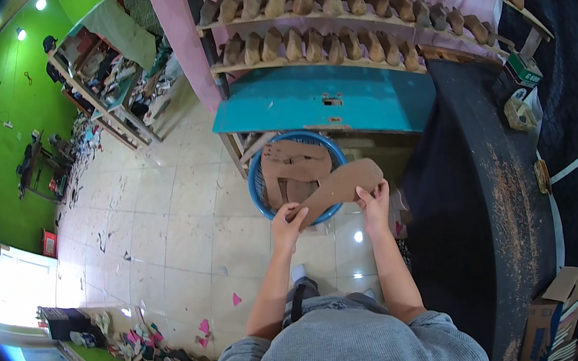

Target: Apply adhesive to the surface of a shoe sole using a brush.

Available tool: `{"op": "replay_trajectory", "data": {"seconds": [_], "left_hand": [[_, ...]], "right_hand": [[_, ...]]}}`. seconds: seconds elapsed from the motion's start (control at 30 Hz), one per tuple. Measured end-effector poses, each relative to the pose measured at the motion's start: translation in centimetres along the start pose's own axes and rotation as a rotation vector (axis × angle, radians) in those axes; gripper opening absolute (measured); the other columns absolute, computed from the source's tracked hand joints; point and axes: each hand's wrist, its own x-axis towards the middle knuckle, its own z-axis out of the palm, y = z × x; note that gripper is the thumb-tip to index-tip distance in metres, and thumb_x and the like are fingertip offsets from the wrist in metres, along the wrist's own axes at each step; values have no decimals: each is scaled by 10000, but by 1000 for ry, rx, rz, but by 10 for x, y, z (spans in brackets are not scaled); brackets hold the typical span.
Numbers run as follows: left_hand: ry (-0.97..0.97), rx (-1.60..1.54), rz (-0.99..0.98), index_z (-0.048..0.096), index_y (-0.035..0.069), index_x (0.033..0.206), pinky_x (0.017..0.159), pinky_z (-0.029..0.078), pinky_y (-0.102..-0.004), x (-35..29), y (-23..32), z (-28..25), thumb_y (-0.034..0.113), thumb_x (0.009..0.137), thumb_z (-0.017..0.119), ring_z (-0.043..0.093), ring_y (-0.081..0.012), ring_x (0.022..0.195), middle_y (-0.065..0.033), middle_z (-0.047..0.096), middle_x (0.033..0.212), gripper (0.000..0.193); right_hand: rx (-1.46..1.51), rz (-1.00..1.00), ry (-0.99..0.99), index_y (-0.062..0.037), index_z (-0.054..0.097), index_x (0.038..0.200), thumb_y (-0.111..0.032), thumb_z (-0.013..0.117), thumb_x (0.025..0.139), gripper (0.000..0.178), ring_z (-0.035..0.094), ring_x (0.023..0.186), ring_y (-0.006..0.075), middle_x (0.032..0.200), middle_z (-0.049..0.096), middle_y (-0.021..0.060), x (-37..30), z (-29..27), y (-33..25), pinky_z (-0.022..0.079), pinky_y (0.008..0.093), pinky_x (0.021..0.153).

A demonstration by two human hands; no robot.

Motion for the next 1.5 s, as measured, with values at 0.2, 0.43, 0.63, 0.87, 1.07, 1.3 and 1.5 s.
{"op": "replay_trajectory", "data": {"seconds": [0.2, 0.43, 0.63, 0.87, 1.07, 1.3, 1.5], "left_hand": [[143, 399, 272, 579, 46, 959, 726, 463, -311, 52, -7, -33, 176, 735, 747, 582, -215, 867, -86, 610, 894, 309], [367, 571, 371, 453, 42, 1036, 811, 408, -417, 133, -68, -47, 121, 664, 773, 520, -352, 944, -158, 552, 987, 497], [371, 715, 386, 449, 44, 1055, 855, 354, -422, 194, -126, -60, 120, 661, 769, 480, -329, 977, -137, 544, 1016, 513], [365, 815, 393, 448, 65, 1097, 856, 359, -428, 226, -156, -72, 113, 677, 755, 468, -351, 987, -141, 544, 1028, 523], [397, 899, 352, 419, 73, 1148, 852, 389, -442, 222, -142, -57, 98, 680, 750, 476, -379, 999, -179, 476, 1082, 573], [462, 932, 375, 448, 65, 1129, 819, 415, -439, 193, -116, -60, 151, 746, 707, 495, -361, 976, -175, 476, 1046, 470], [424, 760, 420, 561, 32, 973, 717, 449, -372, 137, -81, -68, 161, 864, 583, 558, -276, 802, -148, 556, 886, 171]], "right_hand": [[-148, 9, 57, -119, 310, 1263, -1, 642, 796, 585, 478, 1126, 238, 1248, 405, 81, 22, 7, 50, 488, 340, 873], [-796, -241, -43, -73, 326, 1285, -12, 705, 734, 671, 542, 1065, 308, 1147, 505, 210, 57, -19, 151, 492, 315, 819], [-1018, -231, -72, -49, 329, 1246, -89, 760, 700, 697, 613, 881, 327, 1040, 569, 219, 87, -32, 216, 506, 346, 714], [-1127, -371, -144, -27, 328, 1213, -88, 766, 674, 698, 556, 989, 401, 1090, 532, 260, 101, -31, 247, 469, 412, 815], [-1330, -69, -89, 9, 378, 1138, -120, 772, 661, 632, 515, 1001, 430, 1075, 512, 270, 105, -26, 249, 428, 446, 867], [-1298, -283, -94, 26, 419, 1169, -124, 728, 714, 570, 486, 1009, 393, 1085, 479, 239, 91, -22, 225, 413, 428, 880], [-1120, -345, -76, -11, 563, 1038, -109, 636, 808, 260, 576, 840, 285, 972, 549, 165, 60, -15, 161, 489, 366, 710]]}}
